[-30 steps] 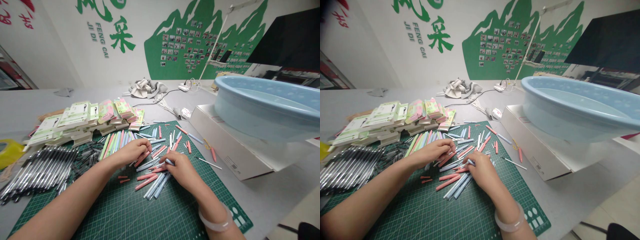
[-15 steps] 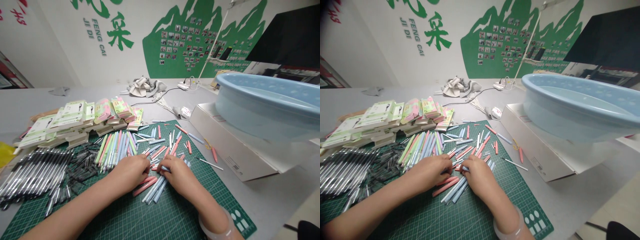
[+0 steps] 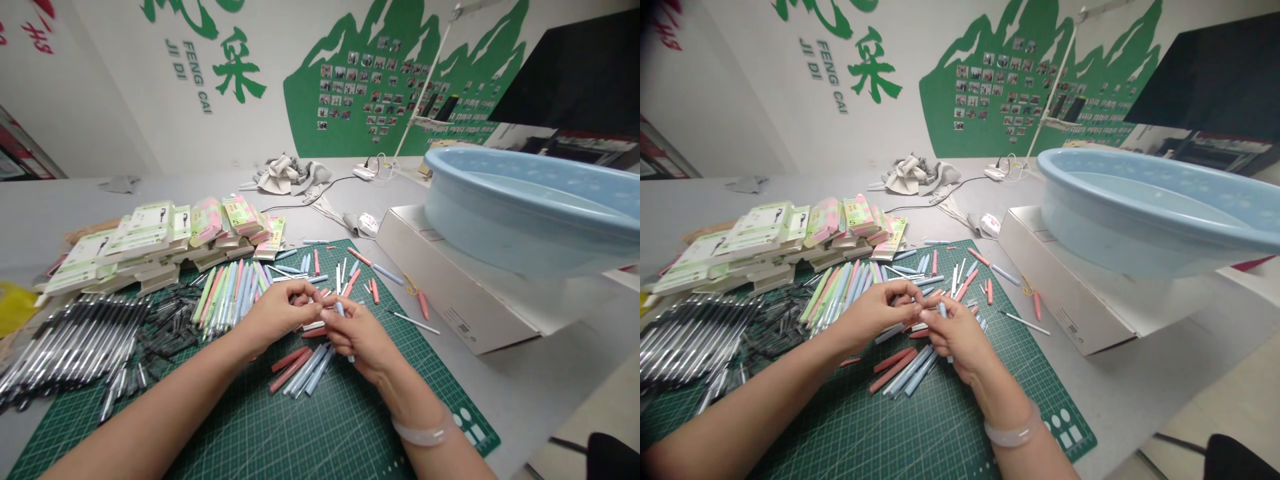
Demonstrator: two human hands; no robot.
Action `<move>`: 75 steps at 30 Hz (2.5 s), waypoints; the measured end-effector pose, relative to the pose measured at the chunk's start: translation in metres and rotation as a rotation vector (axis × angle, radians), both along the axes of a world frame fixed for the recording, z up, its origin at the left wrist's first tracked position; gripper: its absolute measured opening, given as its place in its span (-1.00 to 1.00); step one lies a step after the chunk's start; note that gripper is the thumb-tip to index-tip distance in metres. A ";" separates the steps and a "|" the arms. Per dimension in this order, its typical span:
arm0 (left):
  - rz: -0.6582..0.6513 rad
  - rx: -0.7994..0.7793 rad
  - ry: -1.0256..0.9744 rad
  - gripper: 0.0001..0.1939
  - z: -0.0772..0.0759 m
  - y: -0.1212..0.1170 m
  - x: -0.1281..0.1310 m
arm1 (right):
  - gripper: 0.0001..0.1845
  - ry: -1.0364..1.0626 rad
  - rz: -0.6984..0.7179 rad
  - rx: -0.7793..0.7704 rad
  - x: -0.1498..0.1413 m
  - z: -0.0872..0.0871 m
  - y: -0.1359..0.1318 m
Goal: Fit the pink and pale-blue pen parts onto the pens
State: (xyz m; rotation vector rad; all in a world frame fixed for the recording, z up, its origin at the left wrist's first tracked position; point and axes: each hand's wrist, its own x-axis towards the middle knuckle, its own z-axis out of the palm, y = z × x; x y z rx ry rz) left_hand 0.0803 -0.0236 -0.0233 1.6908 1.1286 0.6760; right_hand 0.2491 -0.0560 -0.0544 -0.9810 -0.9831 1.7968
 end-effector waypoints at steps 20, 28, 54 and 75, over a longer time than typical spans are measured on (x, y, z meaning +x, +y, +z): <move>0.215 -0.425 -0.755 -0.76 -0.017 0.012 0.003 | -0.75 0.056 -0.255 0.045 0.016 -0.004 0.011; 0.206 -0.286 -0.894 -0.85 -0.015 0.004 0.020 | -0.76 0.080 -0.147 -0.005 0.001 -0.007 0.005; 0.160 -0.148 -0.683 -0.83 -0.011 -0.003 0.023 | -0.72 0.168 -0.099 -0.068 0.001 -0.006 0.004; 0.134 -0.030 -0.466 -0.76 -0.006 -0.011 0.024 | -0.74 0.341 -0.062 -0.179 -0.001 -0.004 0.004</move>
